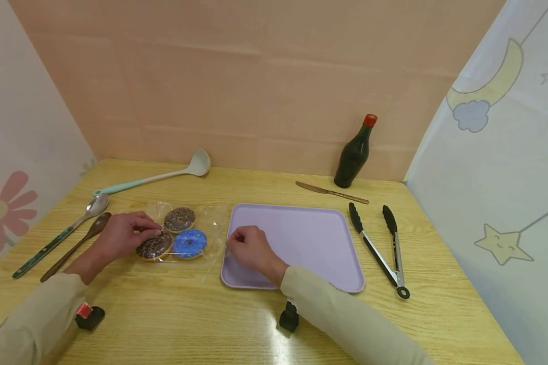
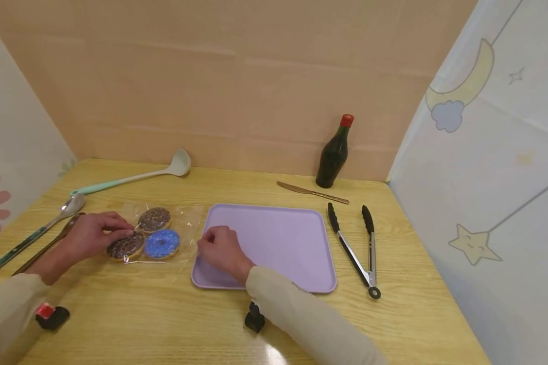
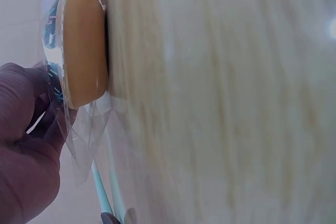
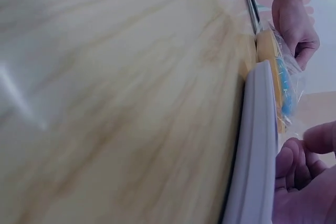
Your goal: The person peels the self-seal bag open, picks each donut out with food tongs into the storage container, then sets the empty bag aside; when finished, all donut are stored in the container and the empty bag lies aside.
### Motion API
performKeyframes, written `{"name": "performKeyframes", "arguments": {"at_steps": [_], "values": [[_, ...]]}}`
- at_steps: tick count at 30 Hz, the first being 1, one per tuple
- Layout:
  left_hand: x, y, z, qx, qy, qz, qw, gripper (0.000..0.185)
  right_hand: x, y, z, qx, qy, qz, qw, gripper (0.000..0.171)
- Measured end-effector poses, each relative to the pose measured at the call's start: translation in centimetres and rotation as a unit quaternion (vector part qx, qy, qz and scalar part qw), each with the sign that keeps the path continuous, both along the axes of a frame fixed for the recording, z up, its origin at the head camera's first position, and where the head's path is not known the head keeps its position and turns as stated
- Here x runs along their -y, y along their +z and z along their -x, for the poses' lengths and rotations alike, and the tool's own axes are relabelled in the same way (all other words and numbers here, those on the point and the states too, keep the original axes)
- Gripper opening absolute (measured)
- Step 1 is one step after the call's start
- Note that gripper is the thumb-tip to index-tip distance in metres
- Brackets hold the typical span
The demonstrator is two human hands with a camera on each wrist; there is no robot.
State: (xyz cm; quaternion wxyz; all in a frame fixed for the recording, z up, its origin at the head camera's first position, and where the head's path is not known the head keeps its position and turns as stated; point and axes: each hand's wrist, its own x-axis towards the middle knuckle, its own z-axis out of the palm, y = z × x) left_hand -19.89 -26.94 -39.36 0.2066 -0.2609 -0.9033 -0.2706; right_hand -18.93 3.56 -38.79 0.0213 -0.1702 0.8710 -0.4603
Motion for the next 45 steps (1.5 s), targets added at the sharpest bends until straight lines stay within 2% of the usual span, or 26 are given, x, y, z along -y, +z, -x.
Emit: {"name": "performKeyframes", "arguments": {"at_steps": [5,10,16,26,32,41,45], "values": [[0.2,0.0,0.0,0.005,0.005,-0.001,1.0000,0.010,1.0,0.2,0.6,0.031,0.000,0.027,0.999,0.020],[0.3,-0.1,0.0,0.005,0.001,-0.011,0.9999,0.011,2.0,0.2,1.4,0.047,0.014,0.016,0.999,0.022],[0.2,-0.3,0.1,0.017,0.000,-0.016,0.9997,0.011,2.4,-0.3,1.8,0.033,0.015,0.006,0.999,0.017],[0.1,-0.2,0.1,0.071,0.034,-0.037,0.9962,0.009,2.0,-0.4,2.0,0.021,0.033,0.013,0.999,0.014],[0.3,-0.1,0.3,0.063,0.028,-0.030,0.9971,0.009,1.3,-0.3,2.2,0.001,0.020,0.012,1.000,0.015],[0.3,0.1,0.1,0.059,0.024,-0.024,0.9977,0.010,-0.1,-0.4,2.4,0.005,0.007,0.025,1.000,0.014],[0.3,0.0,0.1,0.060,0.024,-0.026,0.9975,0.010,0.2,0.0,2.4,0.019,-0.015,0.021,0.999,0.017]]}}
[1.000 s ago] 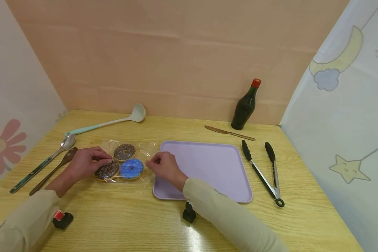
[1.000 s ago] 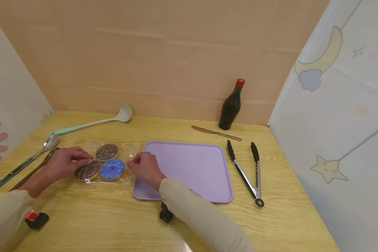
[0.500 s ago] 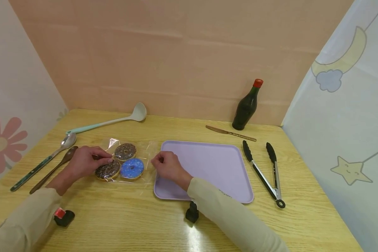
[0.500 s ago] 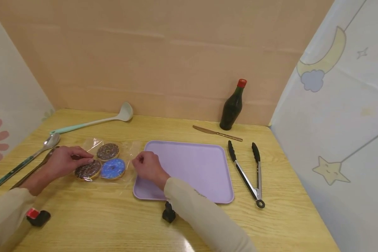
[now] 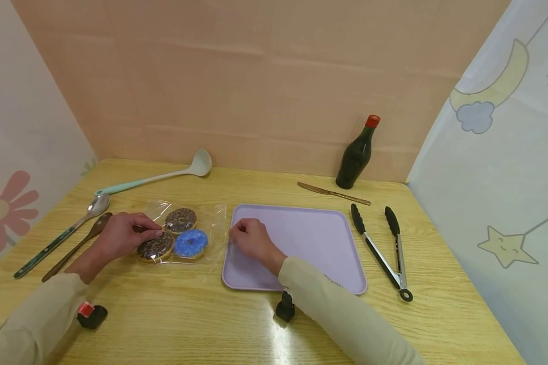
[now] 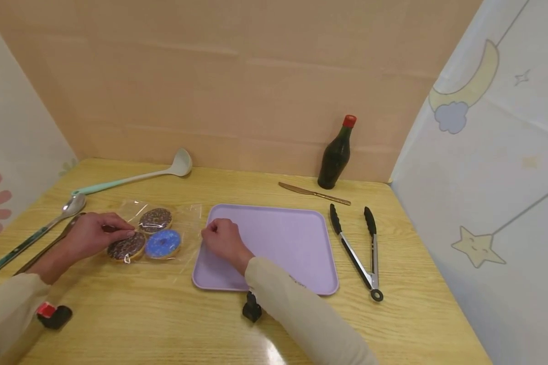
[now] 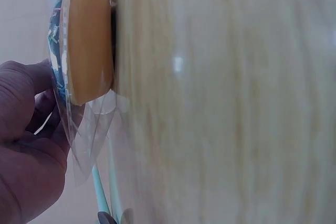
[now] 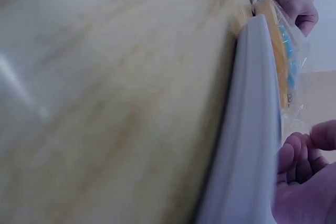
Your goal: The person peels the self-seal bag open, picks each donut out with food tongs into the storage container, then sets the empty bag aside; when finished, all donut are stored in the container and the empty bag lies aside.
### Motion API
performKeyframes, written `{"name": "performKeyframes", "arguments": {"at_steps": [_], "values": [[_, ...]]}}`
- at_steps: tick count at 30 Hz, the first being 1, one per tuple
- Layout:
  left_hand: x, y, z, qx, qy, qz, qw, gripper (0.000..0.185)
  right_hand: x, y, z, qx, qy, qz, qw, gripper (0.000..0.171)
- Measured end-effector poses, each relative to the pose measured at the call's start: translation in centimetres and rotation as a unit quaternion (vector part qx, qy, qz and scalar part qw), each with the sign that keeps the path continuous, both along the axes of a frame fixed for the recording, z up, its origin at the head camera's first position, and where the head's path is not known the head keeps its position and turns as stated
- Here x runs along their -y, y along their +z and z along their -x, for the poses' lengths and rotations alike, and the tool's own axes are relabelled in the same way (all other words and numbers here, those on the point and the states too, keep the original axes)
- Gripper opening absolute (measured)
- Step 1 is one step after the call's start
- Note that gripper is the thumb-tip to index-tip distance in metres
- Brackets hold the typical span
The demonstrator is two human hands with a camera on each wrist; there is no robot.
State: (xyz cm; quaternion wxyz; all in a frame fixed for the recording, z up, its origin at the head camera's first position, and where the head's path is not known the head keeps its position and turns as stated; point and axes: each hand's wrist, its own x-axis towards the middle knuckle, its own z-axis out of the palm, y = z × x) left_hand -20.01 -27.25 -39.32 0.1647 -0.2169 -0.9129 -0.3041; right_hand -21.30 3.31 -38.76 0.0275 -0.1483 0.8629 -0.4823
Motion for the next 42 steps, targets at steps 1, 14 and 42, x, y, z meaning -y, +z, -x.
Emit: {"name": "performKeyframes", "arguments": {"at_steps": [1,14,42], "values": [[0.0,0.0,0.0,0.002,0.002,0.000,1.0000,0.010,0.1,0.1,0.1,0.004,-0.007,0.000,1.000,0.019],[0.1,-0.3,-0.3,0.000,0.000,-0.003,1.0000,0.010,2.4,0.7,1.4,-0.010,0.037,-0.048,0.998,0.022],[-0.1,0.1,0.4,-0.021,-0.039,0.005,0.9990,0.010,0.9,0.2,1.9,0.000,-0.045,-0.033,0.998,0.020]]}}
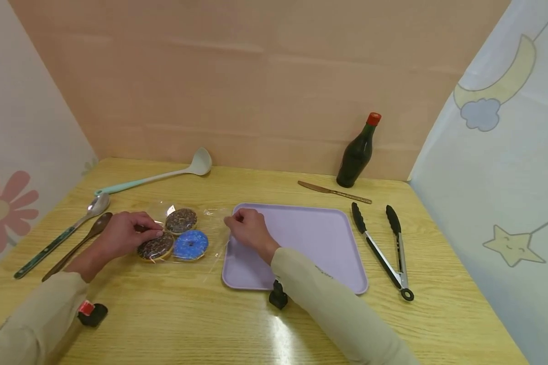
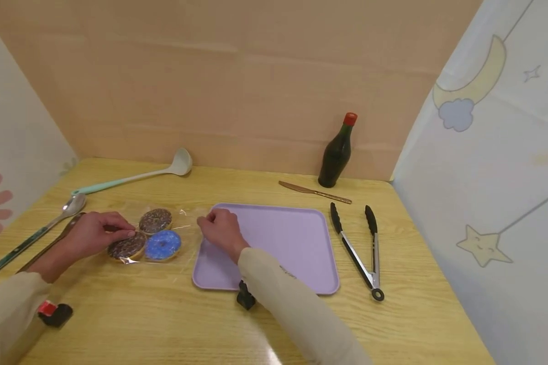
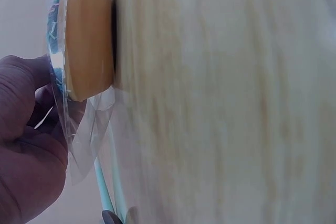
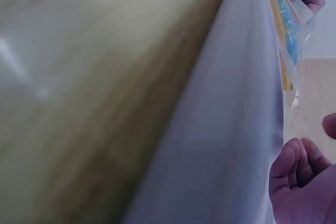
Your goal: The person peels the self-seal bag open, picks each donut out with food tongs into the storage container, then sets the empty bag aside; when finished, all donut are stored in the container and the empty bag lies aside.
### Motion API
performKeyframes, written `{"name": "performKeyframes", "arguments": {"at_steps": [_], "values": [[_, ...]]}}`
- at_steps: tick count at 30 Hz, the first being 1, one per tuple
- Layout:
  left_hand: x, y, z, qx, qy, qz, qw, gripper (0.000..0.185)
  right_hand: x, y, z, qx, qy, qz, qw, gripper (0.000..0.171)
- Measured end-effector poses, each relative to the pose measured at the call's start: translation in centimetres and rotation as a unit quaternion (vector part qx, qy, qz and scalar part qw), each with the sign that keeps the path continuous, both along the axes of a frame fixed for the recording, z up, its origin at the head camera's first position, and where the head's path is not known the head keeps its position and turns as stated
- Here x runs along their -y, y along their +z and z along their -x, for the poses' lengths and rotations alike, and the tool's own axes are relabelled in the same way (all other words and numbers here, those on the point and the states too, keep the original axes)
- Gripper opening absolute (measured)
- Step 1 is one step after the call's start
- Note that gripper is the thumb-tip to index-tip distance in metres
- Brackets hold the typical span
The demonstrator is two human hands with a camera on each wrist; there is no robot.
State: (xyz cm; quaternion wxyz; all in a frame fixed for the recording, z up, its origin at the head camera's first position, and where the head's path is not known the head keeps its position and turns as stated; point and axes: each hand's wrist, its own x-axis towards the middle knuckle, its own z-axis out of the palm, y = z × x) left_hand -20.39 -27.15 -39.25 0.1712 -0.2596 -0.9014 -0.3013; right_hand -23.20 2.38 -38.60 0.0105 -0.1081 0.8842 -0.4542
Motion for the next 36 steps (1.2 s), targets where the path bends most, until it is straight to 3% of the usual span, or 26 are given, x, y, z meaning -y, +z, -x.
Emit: {"name": "performKeyframes", "arguments": {"at_steps": [7,15,19,27,36], "values": [[0.0,-0.4,0.2,0.015,0.005,-0.011,0.9998,0.011,0.7,0.4,0.5,0.007,0.031,-0.008,0.999,0.024],[0.3,-0.6,0.0,0.033,0.014,0.014,0.9992,0.009,0.7,0.3,0.8,-0.014,0.037,-0.032,0.999,0.021],[0.6,-0.5,-0.1,0.033,0.010,0.022,0.9992,0.009,0.4,0.1,0.9,-0.020,0.018,-0.019,0.999,0.022],[0.5,-0.3,-0.1,0.021,0.002,0.023,0.9995,0.010,-0.2,0.1,0.7,0.017,-0.009,0.003,1.000,0.023],[0.6,-0.4,0.1,0.014,-0.010,0.027,0.9995,0.010,0.0,-0.3,0.4,-0.001,-0.054,-0.008,0.999,0.019]]}}
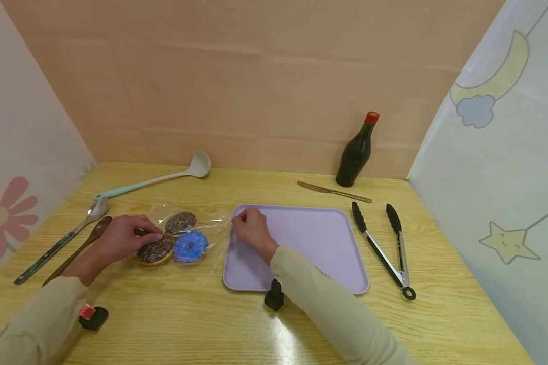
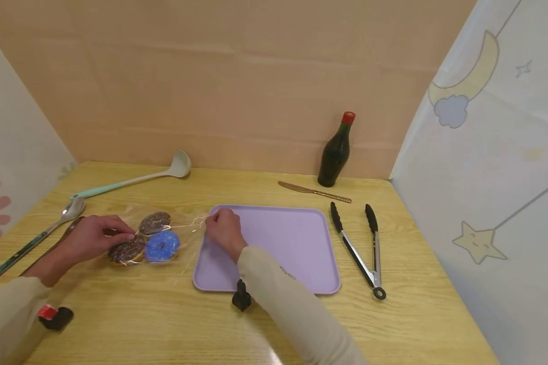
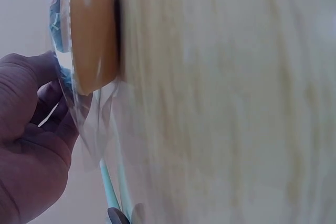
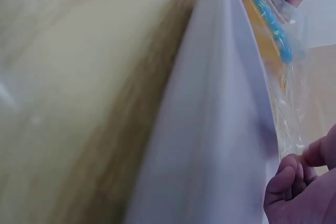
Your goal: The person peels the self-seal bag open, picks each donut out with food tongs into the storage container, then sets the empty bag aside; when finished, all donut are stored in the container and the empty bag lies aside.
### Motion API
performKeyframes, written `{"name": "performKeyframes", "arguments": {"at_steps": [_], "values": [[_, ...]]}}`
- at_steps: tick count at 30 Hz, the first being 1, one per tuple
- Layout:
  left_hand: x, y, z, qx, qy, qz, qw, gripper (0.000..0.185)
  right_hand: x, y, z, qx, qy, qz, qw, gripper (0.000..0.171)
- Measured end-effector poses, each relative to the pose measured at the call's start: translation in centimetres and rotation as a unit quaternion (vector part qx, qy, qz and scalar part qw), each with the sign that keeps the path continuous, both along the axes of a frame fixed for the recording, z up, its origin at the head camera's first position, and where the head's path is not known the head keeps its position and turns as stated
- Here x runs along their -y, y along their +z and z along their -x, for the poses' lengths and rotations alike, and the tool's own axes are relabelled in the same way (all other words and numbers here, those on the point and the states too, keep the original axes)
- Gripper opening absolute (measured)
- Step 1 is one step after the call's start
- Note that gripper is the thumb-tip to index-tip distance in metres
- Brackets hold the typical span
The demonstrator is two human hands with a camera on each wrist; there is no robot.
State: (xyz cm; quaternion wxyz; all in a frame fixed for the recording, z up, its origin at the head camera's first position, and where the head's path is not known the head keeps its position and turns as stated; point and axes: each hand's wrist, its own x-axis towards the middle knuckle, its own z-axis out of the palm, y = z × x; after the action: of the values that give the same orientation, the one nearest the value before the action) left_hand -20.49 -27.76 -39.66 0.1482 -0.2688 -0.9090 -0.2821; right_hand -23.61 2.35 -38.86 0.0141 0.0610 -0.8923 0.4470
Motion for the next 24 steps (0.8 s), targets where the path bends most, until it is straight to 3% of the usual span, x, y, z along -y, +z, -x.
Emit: {"name": "performKeyframes", "arguments": {"at_steps": [4,13,15,18,21,24], "values": [[0.0,0.0,-0.1,-0.003,-0.003,-0.001,1.0000,0.010,0.2,-0.1,-0.1,-0.009,-0.018,0.009,1.000,0.019],[-0.3,0.1,-0.3,-0.007,-0.006,-0.009,0.9999,0.012,-0.1,0.5,0.1,0.017,-0.022,0.019,0.999,0.021],[-0.2,0.1,-0.3,-0.005,-0.006,-0.013,0.9999,0.012,-0.3,0.6,0.0,0.000,-0.011,0.008,1.000,0.016],[-0.1,0.0,-0.2,0.002,-0.003,-0.021,0.9998,0.013,-0.7,0.8,-0.2,-0.071,0.029,-0.022,0.997,0.013],[-0.1,0.0,-0.2,0.014,0.001,-0.035,0.9993,0.012,-1.3,1.0,-0.8,-0.160,0.114,-0.074,0.978,0.014],[-0.1,0.0,-0.2,0.022,0.002,-0.042,0.9989,0.011,-1.8,1.4,-1.4,-0.212,0.202,-0.144,0.945,0.012]]}}
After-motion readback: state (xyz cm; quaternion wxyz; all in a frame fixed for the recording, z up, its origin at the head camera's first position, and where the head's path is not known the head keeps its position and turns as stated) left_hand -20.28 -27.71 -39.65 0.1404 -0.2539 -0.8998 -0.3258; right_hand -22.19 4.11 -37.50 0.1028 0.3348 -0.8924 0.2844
